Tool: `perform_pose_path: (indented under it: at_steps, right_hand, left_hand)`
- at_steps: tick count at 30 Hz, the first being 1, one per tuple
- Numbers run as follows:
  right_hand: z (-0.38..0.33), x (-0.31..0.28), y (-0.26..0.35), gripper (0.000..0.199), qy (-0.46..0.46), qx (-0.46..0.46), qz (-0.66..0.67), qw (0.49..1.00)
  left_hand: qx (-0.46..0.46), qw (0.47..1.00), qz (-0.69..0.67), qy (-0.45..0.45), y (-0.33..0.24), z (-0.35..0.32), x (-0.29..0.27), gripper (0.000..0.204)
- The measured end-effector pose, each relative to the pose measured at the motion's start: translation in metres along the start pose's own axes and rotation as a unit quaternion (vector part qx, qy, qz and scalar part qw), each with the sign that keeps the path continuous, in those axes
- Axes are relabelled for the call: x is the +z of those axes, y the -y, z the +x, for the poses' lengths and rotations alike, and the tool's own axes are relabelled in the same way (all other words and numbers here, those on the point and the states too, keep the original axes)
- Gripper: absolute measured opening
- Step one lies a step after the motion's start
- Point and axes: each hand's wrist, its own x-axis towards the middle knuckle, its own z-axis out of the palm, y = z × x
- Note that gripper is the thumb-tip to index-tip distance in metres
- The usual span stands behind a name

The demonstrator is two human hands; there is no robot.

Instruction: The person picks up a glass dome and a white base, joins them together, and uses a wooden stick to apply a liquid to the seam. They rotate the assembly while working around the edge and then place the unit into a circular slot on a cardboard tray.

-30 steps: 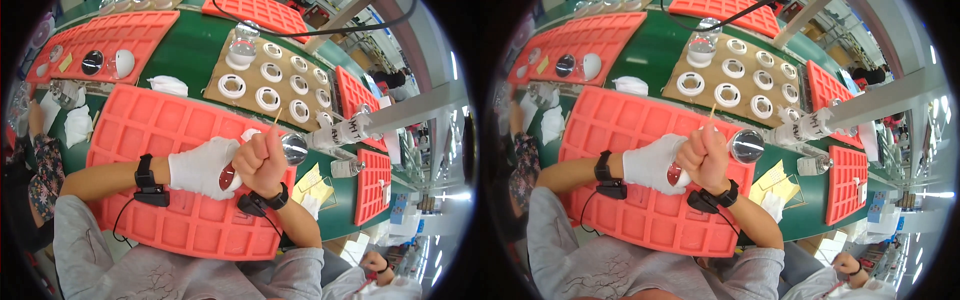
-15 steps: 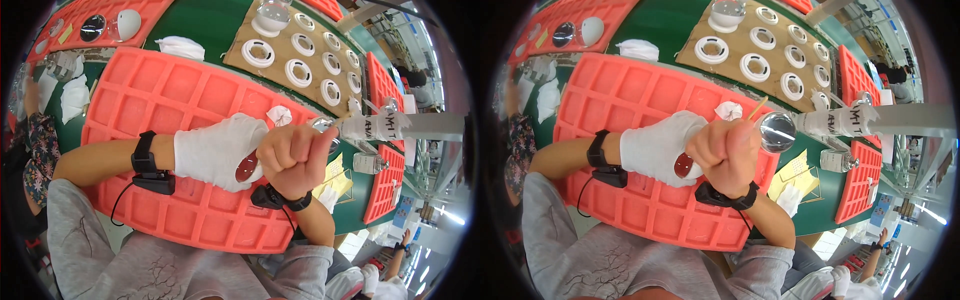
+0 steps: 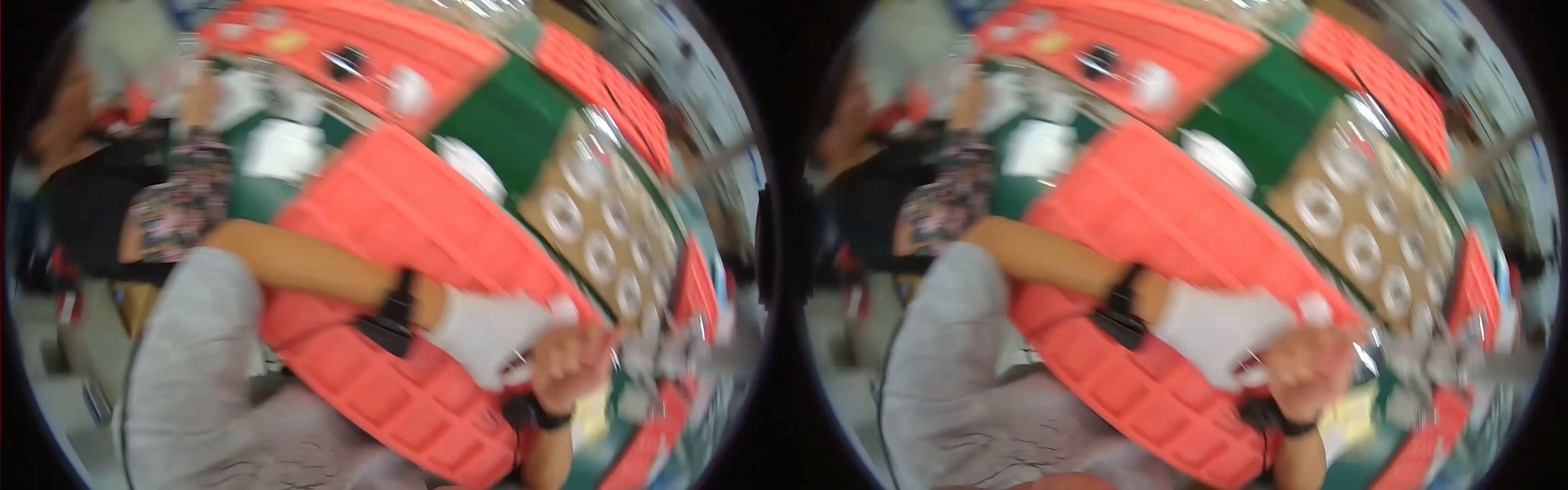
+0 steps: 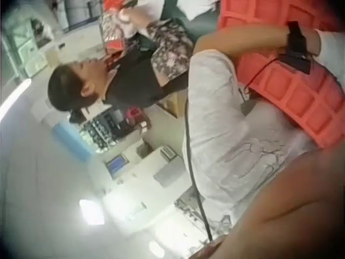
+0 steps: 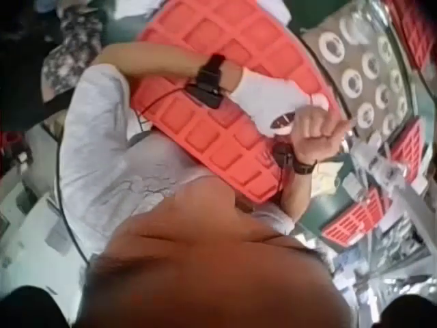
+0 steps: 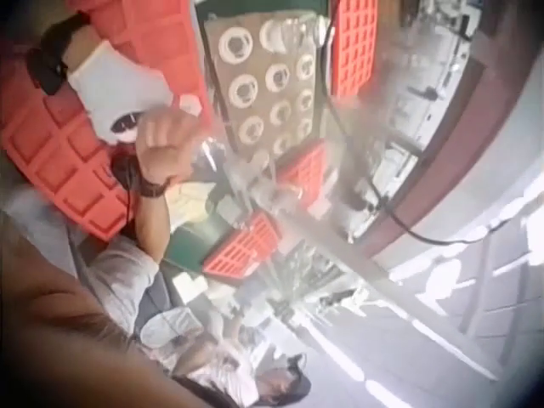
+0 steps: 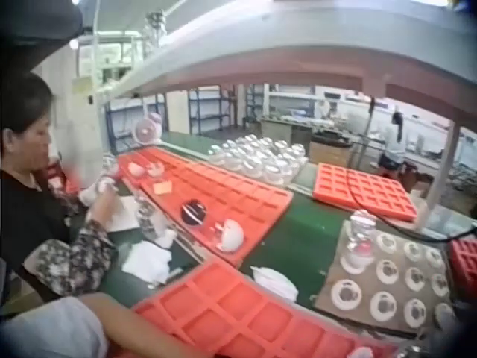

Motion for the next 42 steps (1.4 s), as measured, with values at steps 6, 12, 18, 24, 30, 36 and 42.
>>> perform_pose_path:
  at_steps: [6, 12, 18, 24, 30, 36, 42]
  right_hand:
    - [-0.003, 0.003, 0.009, 0.053, -0.058, -0.077, 0.027, 0.995]
    - [0.001, 0.003, 0.016, 0.051, -0.084, -0.118, -0.063, 0.987]
    - [0.017, 0.021, -0.007, 0.053, -0.045, -0.110, -0.031, 0.992]
    - [0.015, 0.019, 0.001, 0.055, -0.086, -0.104, -0.003, 0.991]
    - [0.005, 0.019, -0.006, 0.058, -0.083, -0.124, -0.048, 0.988]
    - [0.002, 0.033, -0.008, 0.065, -0.033, -0.102, -0.194, 0.975]
    - [0.010, 0.036, -0.003, 0.070, -0.013, -0.070, -0.319, 0.945]
  left_hand:
    - [-0.075, 0.991, 0.042, 0.104, -0.026, 0.005, 0.001, 0.029]
    - [-0.024, 0.996, 0.047, 0.078, -0.015, 0.012, 0.000, 0.030]
    - [0.038, 0.998, 0.009, 0.041, 0.014, 0.003, -0.005, 0.023]
    - [-0.015, 0.996, 0.049, 0.076, 0.007, 0.006, -0.006, 0.037]
    - [-0.002, 0.997, 0.030, 0.071, 0.002, 0.005, -0.005, 0.036]
    - [-0.015, 0.989, 0.023, 0.145, 0.002, 0.016, -0.007, 0.027]
    - [0.006, 0.995, 0.004, 0.097, 0.002, 0.016, -0.011, 0.023]
